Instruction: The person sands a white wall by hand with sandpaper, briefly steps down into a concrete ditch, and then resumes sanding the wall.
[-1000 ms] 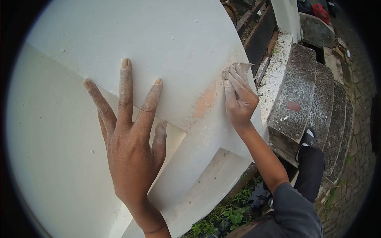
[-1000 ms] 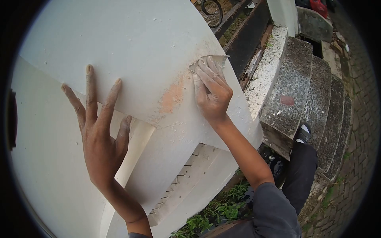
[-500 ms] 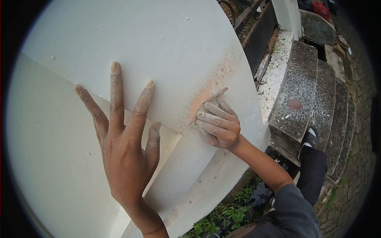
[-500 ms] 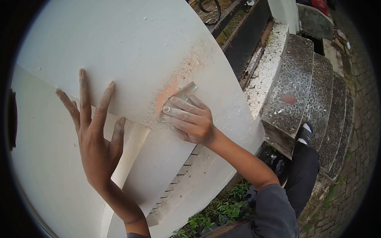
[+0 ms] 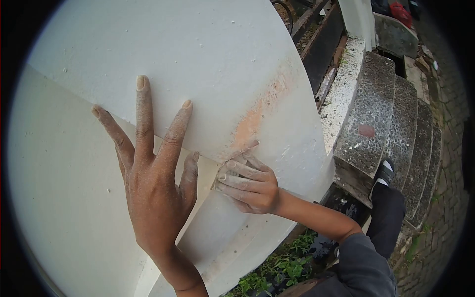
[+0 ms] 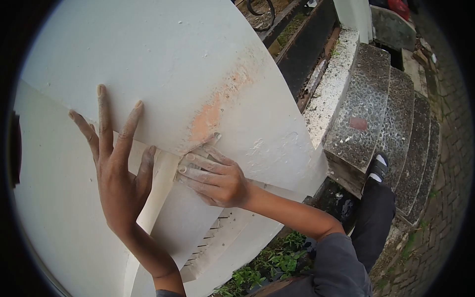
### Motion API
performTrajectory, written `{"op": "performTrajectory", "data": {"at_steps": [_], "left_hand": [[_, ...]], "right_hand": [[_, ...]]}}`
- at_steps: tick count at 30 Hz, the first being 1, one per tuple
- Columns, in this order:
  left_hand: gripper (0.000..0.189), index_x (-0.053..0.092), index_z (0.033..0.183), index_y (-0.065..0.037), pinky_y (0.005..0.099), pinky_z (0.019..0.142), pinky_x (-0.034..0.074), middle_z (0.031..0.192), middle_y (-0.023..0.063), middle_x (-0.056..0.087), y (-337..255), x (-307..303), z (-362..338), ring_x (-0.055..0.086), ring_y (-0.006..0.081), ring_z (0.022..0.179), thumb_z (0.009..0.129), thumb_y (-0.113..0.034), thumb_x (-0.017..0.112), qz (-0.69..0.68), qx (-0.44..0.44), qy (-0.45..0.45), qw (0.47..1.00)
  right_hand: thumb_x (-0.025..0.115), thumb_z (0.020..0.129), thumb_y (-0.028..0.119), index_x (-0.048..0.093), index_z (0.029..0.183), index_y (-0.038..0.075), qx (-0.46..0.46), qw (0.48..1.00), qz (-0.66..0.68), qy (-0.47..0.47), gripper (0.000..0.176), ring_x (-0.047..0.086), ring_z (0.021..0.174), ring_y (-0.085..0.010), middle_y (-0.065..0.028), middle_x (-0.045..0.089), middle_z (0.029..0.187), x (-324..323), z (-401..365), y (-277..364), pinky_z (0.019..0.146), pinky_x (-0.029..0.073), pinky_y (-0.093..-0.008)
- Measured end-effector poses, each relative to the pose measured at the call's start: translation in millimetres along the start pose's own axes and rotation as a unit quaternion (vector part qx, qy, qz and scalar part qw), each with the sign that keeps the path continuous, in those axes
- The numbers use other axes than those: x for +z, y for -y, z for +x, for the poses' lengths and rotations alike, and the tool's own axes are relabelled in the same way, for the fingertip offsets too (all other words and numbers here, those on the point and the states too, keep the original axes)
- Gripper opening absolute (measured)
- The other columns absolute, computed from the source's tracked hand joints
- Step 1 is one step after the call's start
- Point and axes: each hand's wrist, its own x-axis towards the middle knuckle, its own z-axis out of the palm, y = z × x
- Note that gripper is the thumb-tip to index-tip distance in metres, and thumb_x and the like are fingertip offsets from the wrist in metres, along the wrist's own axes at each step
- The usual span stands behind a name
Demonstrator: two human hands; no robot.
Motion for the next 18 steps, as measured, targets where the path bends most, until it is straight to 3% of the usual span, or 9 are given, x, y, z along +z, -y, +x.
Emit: {"op": "performTrajectory", "data": {"at_steps": [3, 6, 8, 9, 12, 13, 16, 17, 18], "left_hand": [[0.069, 0.057, 0.123, -0.029, 0.0551, 0.113, 0.019, 0.151, -0.0021, 0.025, 3.6, 1.1, -0.3, 0.004, 0.0337, 0.141, 0.061, -0.001, 0.074, 0.007, 0.008, -0.001, 1.000], [0.070, 0.057, 0.123, -0.029, 0.0552, 0.112, 0.019, 0.151, -0.0021, 0.025, 1.0, -0.9, -4.2, 0.004, 0.0339, 0.141, 0.061, -0.003, 0.075, 0.000, -0.003, 0.014, 1.000], [0.070, 0.057, 0.123, -0.030, 0.0550, 0.112, 0.020, 0.151, -0.0024, 0.025, 0.3, -1.5, -0.4, 0.004, 0.0338, 0.141, 0.061, -0.003, 0.075, -0.010, -0.001, 0.012, 1.000], [0.070, 0.057, 0.123, -0.030, 0.0549, 0.112, 0.021, 0.151, -0.0025, 0.025, 0.0, -1.0, -0.5, 0.004, 0.0338, 0.141, 0.061, -0.003, 0.075, -0.008, -0.001, 0.008, 1.000], [0.071, 0.057, 0.123, -0.030, 0.0545, 0.112, 0.021, 0.151, -0.0027, 0.025, 3.2, 0.6, -0.1, 0.004, 0.0338, 0.141, 0.061, -0.003, 0.075, 0.005, 0.010, 0.000, 1.000], [0.071, 0.057, 0.123, -0.030, 0.0543, 0.112, 0.021, 0.151, -0.0027, 0.025, 2.3, 0.3, -0.2, 0.004, 0.0337, 0.141, 0.061, -0.003, 0.075, 0.009, 0.011, 0.001, 1.000], [0.070, 0.057, 0.122, -0.030, 0.0543, 0.112, 0.022, 0.151, -0.0028, 0.025, -0.2, -1.2, -2.0, 0.004, 0.0335, 0.141, 0.060, -0.003, 0.076, -0.003, 0.000, 0.010, 1.000], [0.070, 0.058, 0.122, -0.029, 0.0545, 0.112, 0.022, 0.151, -0.0029, 0.025, -0.9, -1.1, -0.5, 0.004, 0.0334, 0.141, 0.060, -0.003, 0.076, -0.008, -0.002, 0.009, 1.000], [0.071, 0.058, 0.122, -0.030, 0.0547, 0.112, 0.021, 0.151, -0.0028, 0.025, -1.4, -0.5, -0.7, 0.004, 0.0334, 0.141, 0.059, -0.002, 0.076, -0.006, -0.004, 0.012, 1.000]], "right_hand": [[0.066, 0.073, 0.009, 0.070, 0.089, 0.015, -0.045, 0.990, -0.126, -0.036, 0.017, 0.061, 0.108, -0.0216, -0.0020, 0.069, 0.103, -23.7, 8.5, -48.0, 0.099, 0.041, -0.0471], [0.066, 0.074, 0.009, 0.070, 0.094, 0.012, 0.132, 0.968, -0.088, -0.192, 0.020, 0.061, 0.106, -0.0252, -0.0053, 0.068, 0.103, -22.0, 21.2, -63.3, 0.095, 0.043, -0.0447], [0.065, 0.075, 0.008, 0.070, 0.094, 0.011, 0.021, 0.995, -0.079, -0.056, 0.021, 0.062, 0.105, -0.0246, -0.0041, 0.068, 0.102, -2.4, 7.1, -6.6, 0.092, 0.046, -0.0440], [0.064, 0.076, 0.008, 0.070, 0.094, 0.011, -0.025, 0.999, 0.005, 0.029, 0.020, 0.062, 0.104, -0.0241, -0.0027, 0.068, 0.101, 4.2, -7.1, 6.2, 0.088, 0.048, -0.0444], [0.065, 0.075, 0.008, 0.071, 0.093, 0.010, -0.060, 0.989, -0.133, -0.029, 0.019, 0.062, 0.104, -0.0241, -0.0040, 0.069, 0.101, -26.0, 13.2, -40.3, 0.086, 0.050, -0.0447], [0.065, 0.074, 0.007, 0.071, 0.089, 0.008, 0.042, 0.982, -0.143, -0.112, 0.017, 0.062, 0.104, -0.0248, -0.0064, 0.069, 0.099, -32.6, 19.9, -57.3, 0.088, 0.049, -0.0461], [0.066, 0.072, 0.006, 0.071, 0.090, 0.008, 0.036, 0.983, -0.139, -0.111, 0.018, 0.062, 0.105, -0.0240, -0.0068, 0.069, 0.099, -7.2, 10.9, -24.7, 0.093, 0.046, -0.0461], [0.065, 0.072, 0.007, 0.070, 0.094, 0.009, 0.007, 0.999, -0.036, -0.028, 0.023, 0.061, 0.106, -0.0235, -0.0041, 0.068, 0.103, 3.6, -1.9, 1.9, 0.095, 0.045, -0.0473], [0.064, 0.072, 0.006, 0.070, 0.094, 0.009, -0.015, 1.000, -0.015, -0.020, 0.022, 0.061, 0.106, -0.0232, -0.0030, 0.068, 0.103, 3.1, -4.1, 2.2, 0.095, 0.045, -0.0468]]}}
